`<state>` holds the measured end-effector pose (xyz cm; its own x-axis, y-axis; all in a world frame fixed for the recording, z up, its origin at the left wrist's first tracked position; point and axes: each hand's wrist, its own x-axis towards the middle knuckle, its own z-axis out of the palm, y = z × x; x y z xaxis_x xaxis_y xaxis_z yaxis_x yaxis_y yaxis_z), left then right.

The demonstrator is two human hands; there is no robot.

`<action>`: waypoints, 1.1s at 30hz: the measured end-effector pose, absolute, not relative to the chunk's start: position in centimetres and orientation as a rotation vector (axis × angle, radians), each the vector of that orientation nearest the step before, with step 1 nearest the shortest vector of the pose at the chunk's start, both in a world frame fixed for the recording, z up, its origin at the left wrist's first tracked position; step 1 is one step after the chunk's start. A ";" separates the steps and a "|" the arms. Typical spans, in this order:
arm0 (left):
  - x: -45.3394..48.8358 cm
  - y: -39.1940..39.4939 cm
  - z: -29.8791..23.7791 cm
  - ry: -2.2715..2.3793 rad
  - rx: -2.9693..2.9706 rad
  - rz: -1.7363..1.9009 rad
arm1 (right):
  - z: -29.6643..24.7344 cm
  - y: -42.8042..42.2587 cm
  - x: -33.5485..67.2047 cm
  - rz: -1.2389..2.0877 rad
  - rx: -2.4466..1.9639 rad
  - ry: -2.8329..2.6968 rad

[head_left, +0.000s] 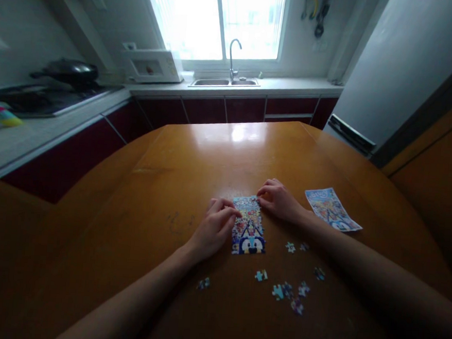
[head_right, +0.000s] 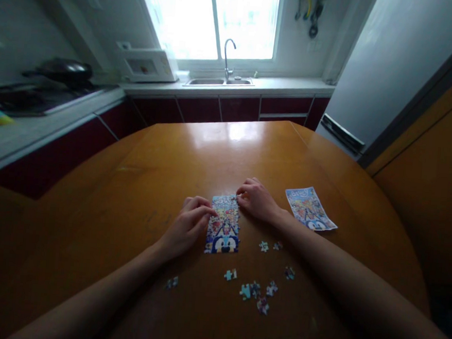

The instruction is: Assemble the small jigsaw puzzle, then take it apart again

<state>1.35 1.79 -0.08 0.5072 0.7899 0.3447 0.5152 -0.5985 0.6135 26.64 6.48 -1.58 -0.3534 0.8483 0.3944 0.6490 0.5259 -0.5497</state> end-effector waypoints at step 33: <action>1.4 1.8 -0.1 1.078 2.303 0.864 | -1.9 6.1 26.5 0.319 -1.169 -2.083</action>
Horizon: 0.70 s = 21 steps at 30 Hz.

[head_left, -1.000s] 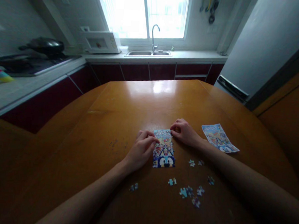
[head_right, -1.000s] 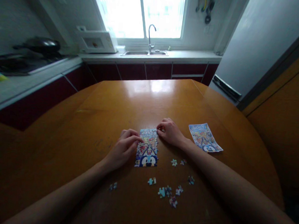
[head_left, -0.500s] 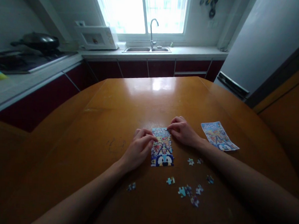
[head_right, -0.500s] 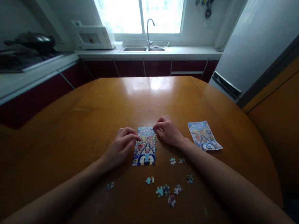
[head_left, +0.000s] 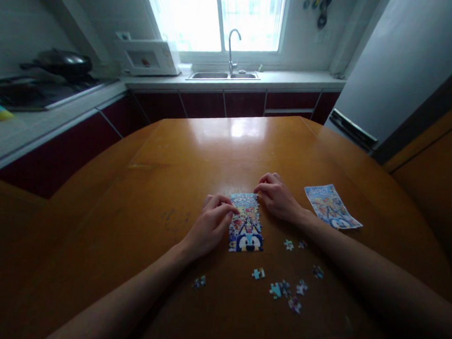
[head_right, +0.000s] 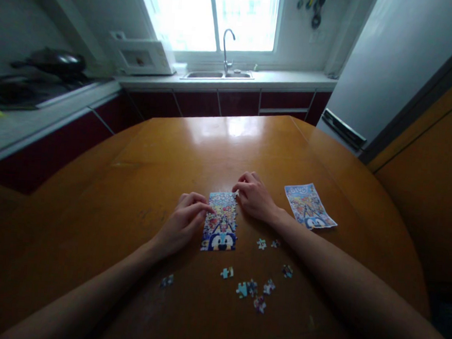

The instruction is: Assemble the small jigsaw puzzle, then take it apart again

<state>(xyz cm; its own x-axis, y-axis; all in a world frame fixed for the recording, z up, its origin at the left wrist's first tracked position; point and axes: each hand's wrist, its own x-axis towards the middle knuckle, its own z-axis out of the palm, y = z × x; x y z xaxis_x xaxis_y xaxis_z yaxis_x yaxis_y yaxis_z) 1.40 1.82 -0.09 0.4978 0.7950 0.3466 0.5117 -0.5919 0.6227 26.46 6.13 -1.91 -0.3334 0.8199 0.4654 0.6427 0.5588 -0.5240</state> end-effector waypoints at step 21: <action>1.4 2.0 -0.1 1.098 2.266 0.894 | -2.1 6.1 27.0 0.248 -1.180 -1.971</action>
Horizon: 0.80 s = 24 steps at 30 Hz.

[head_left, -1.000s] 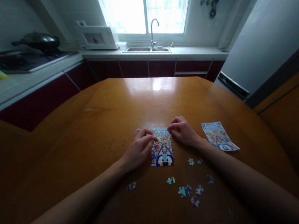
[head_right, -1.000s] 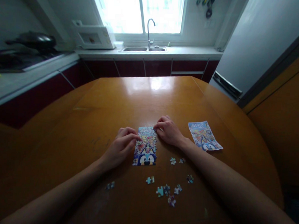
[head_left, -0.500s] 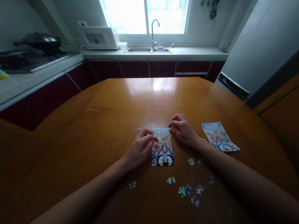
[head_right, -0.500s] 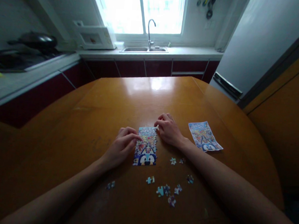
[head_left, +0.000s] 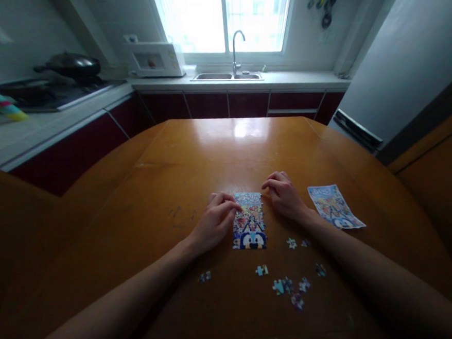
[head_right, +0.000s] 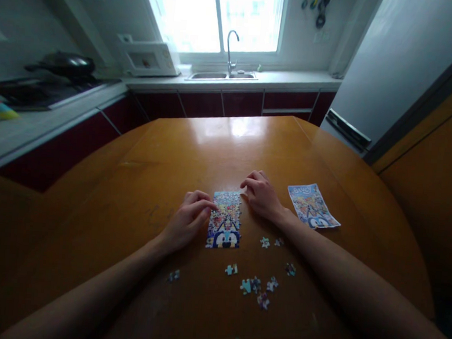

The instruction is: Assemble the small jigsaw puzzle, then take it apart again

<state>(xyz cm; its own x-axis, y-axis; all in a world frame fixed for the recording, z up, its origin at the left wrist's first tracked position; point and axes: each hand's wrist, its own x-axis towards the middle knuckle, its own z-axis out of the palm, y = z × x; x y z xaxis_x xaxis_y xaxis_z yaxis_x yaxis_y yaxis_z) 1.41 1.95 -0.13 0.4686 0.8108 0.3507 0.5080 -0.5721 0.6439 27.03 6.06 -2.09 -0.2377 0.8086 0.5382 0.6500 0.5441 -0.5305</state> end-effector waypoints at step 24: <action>1.4 2.4 -0.5 1.073 2.355 0.904 | 1.2 -13.4 26.1 0.436 -1.399 -2.234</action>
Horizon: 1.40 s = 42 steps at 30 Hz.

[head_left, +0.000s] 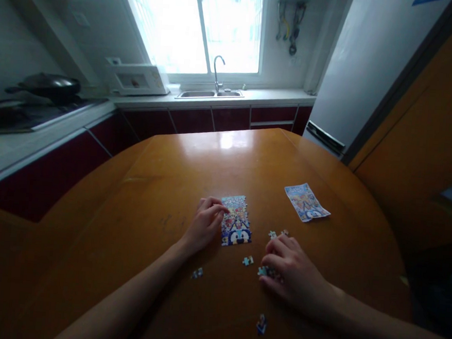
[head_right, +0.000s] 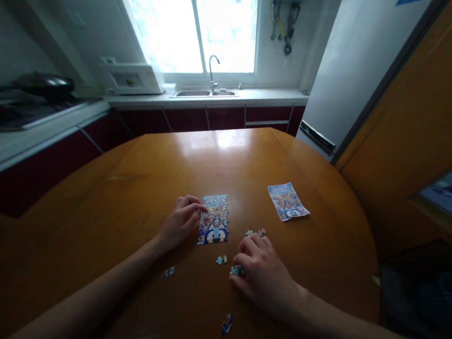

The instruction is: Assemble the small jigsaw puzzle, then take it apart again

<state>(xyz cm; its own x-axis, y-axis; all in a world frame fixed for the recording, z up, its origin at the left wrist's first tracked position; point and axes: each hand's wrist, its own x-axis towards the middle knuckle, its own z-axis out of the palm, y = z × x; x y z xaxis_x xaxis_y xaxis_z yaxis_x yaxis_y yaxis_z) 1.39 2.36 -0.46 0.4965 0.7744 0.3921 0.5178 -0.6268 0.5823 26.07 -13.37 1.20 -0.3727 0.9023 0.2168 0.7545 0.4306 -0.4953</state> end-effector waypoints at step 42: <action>1.5 2.8 -0.9 1.074 2.498 0.913 | -1.2 -8.1 32.5 0.464 -1.408 -1.896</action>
